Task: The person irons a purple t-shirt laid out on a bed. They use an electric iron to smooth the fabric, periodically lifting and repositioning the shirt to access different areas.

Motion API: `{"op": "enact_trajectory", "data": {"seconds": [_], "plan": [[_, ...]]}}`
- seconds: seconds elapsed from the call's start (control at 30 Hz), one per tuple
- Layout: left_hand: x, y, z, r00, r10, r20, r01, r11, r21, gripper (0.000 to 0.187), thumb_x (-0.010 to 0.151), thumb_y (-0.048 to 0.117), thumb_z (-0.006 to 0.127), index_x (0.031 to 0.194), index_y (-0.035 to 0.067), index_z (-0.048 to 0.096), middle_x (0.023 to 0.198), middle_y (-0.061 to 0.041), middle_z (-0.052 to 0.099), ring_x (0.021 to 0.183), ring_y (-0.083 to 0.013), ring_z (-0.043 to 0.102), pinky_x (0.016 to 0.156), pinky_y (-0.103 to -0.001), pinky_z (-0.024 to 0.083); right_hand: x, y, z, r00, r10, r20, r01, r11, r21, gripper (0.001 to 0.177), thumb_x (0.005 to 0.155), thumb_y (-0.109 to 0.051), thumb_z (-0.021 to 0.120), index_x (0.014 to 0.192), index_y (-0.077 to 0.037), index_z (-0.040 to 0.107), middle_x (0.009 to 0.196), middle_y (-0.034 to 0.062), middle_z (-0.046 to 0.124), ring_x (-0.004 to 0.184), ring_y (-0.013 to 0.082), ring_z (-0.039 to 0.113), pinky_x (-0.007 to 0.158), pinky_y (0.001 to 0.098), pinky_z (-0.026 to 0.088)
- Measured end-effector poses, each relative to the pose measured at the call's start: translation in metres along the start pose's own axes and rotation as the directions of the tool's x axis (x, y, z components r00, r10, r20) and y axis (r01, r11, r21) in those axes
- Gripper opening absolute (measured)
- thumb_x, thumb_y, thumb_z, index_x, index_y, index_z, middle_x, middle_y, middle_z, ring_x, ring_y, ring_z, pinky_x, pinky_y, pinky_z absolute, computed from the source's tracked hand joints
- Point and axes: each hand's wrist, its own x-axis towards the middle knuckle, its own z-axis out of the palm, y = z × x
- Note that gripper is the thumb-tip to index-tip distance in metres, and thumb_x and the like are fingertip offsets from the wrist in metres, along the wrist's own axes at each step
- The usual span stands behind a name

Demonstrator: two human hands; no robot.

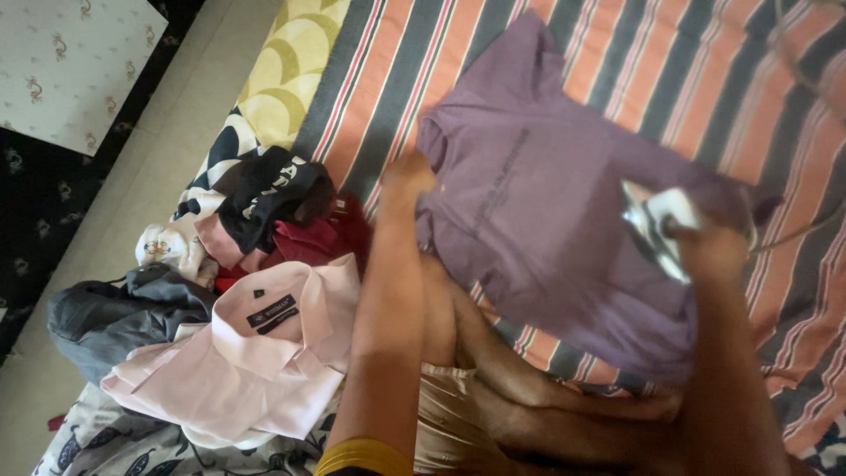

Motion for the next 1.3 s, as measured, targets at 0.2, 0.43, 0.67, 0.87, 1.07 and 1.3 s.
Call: {"op": "enact_trajectory", "data": {"seconds": [0.2, 0.43, 0.67, 0.87, 1.07, 1.3], "plan": [[-0.010, 0.028, -0.020, 0.797, 0.032, -0.603, -0.181, 0.965, -0.188, 0.037, 0.085, 0.037, 0.075, 0.100, 0.004, 0.069, 0.102, -0.018, 0.073, 0.096, -0.0387, 0.071, 0.082, -0.049, 0.056, -0.050, -0.010, -0.030, 0.992, 0.102, 0.079, -0.117, 0.967, 0.228, 0.064, 0.095, -0.056, 0.075, 0.130, -0.002, 0.068, 0.104, 0.0196, 0.075, 0.077, 0.0305, 0.071, 0.069, 0.0440, 0.056], [0.064, 0.142, -0.010, 0.694, 0.246, -0.677, -0.455, 0.878, -0.147, 0.034, 0.094, 0.040, 0.066, 0.086, 0.007, 0.069, 0.086, -0.018, 0.073, 0.087, -0.0405, 0.072, 0.075, -0.052, 0.057, -0.088, -0.005, -0.045, 0.964, -0.264, 0.026, 0.258, 0.955, 0.150, 0.053, 0.097, -0.043, 0.063, 0.142, -0.014, 0.065, 0.132, 0.0122, 0.072, 0.088, 0.0254, 0.075, 0.083, 0.0400, 0.060], [0.164, 0.228, 0.011, 0.775, 0.151, -0.614, -0.269, 0.958, -0.104, 0.035, 0.089, 0.037, 0.056, 0.106, 0.009, 0.068, 0.106, -0.017, 0.073, 0.092, -0.0421, 0.072, 0.078, -0.056, 0.057, -0.094, -0.007, -0.048, 0.954, -0.294, 0.055, 0.285, 0.949, 0.132, 0.048, 0.091, -0.034, 0.065, 0.139, -0.027, 0.066, 0.137, 0.0071, 0.068, 0.105, 0.0263, 0.073, 0.094, 0.0407, 0.058], [0.217, 0.236, 0.011, 0.875, 0.201, -0.440, -0.188, 0.979, 0.072, 0.026, 0.095, 0.022, 0.053, 0.106, 0.012, 0.074, 0.113, -0.016, 0.075, 0.106, -0.0367, 0.072, 0.089, -0.050, 0.059, -0.089, -0.014, -0.059, 0.952, -0.243, 0.186, 0.195, 0.950, 0.245, 0.049, 0.091, -0.029, 0.064, 0.140, -0.036, 0.064, 0.141, 0.0015, 0.068, 0.100, 0.0201, 0.074, 0.092, 0.0341, 0.061], [0.218, 0.250, -0.002, 0.898, 0.293, -0.329, -0.209, 0.941, 0.267, 0.025, 0.094, 0.012, 0.052, 0.108, 0.011, 0.073, 0.119, -0.017, 0.071, 0.109, -0.0361, 0.070, 0.087, -0.047, 0.058, -0.086, -0.021, -0.066, 0.950, -0.279, 0.140, 0.253, 0.952, 0.175, 0.043, 0.091, -0.033, 0.067, 0.135, -0.033, 0.067, 0.134, 0.0039, 0.070, 0.100, 0.0203, 0.073, 0.093, 0.0349, 0.060], [0.213, 0.276, 0.018, 0.824, 0.465, -0.323, -0.328, 0.857, 0.398, 0.028, 0.092, 0.010, 0.051, 0.116, 0.011, 0.066, 0.136, -0.014, 0.058, 0.106, -0.0328, 0.071, 0.081, -0.045, 0.060, -0.084, -0.035, -0.074, 0.944, -0.323, 0.067, 0.303, 0.929, 0.212, 0.045, 0.090, -0.032, 0.067, 0.135, -0.028, 0.067, 0.131, 0.0077, 0.071, 0.099, 0.0191, 0.073, 0.085, 0.0328, 0.062]]}}
